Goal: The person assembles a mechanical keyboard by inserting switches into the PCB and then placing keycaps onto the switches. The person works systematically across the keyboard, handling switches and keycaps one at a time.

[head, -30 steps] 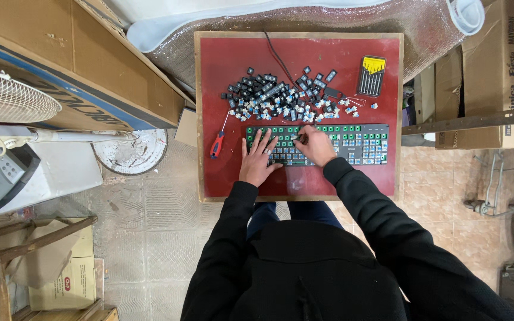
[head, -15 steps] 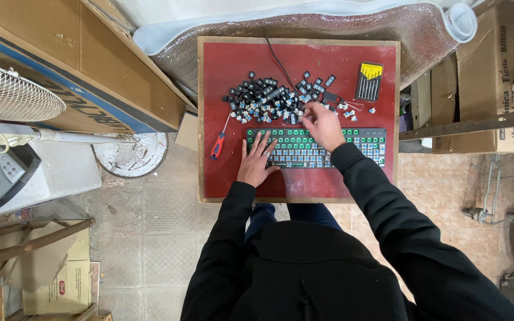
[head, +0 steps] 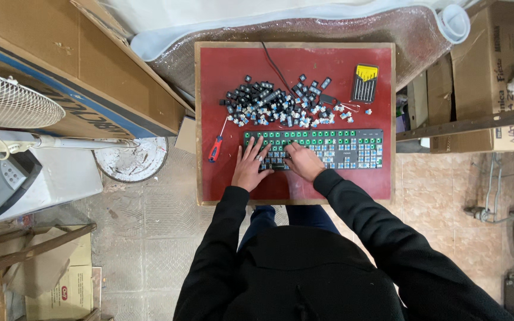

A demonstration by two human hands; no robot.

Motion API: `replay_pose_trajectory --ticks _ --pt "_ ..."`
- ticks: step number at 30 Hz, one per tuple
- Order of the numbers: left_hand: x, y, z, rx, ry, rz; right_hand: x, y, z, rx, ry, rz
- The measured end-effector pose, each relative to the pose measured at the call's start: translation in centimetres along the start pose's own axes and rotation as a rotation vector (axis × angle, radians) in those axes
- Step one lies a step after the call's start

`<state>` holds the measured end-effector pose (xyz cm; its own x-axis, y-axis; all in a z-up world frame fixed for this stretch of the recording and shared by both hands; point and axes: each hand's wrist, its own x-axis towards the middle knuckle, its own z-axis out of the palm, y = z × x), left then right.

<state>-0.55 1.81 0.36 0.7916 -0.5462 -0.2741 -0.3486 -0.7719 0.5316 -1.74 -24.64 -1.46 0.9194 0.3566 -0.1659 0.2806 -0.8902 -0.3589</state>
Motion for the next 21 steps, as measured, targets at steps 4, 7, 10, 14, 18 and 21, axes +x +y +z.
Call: replay_pose_trajectory --ticks 4,7,10,14,18,21 --pt "0.0 -0.1 0.1 0.021 0.017 0.009 0.3 -0.8 0.9 -0.065 0.008 -0.032" --pt "0.0 0.1 -0.3 0.014 0.011 0.009 0.5 -1.2 0.7 -0.166 0.002 -0.062" --pt "0.1 0.0 -0.3 0.014 0.012 0.005 0.6 -1.2 1.1 -0.208 0.006 -0.088" --pt "0.0 -0.2 -0.1 0.021 0.015 0.0 0.6 -0.8 1.3 -0.137 0.014 -0.079" --pt "-0.4 0.0 -0.5 0.025 0.012 -0.008 0.7 0.1 1.3 -0.094 -0.002 -0.083" --pt "-0.2 -0.1 -0.6 0.009 0.011 -0.012 0.0 1.5 1.1 -0.19 0.032 -0.102"
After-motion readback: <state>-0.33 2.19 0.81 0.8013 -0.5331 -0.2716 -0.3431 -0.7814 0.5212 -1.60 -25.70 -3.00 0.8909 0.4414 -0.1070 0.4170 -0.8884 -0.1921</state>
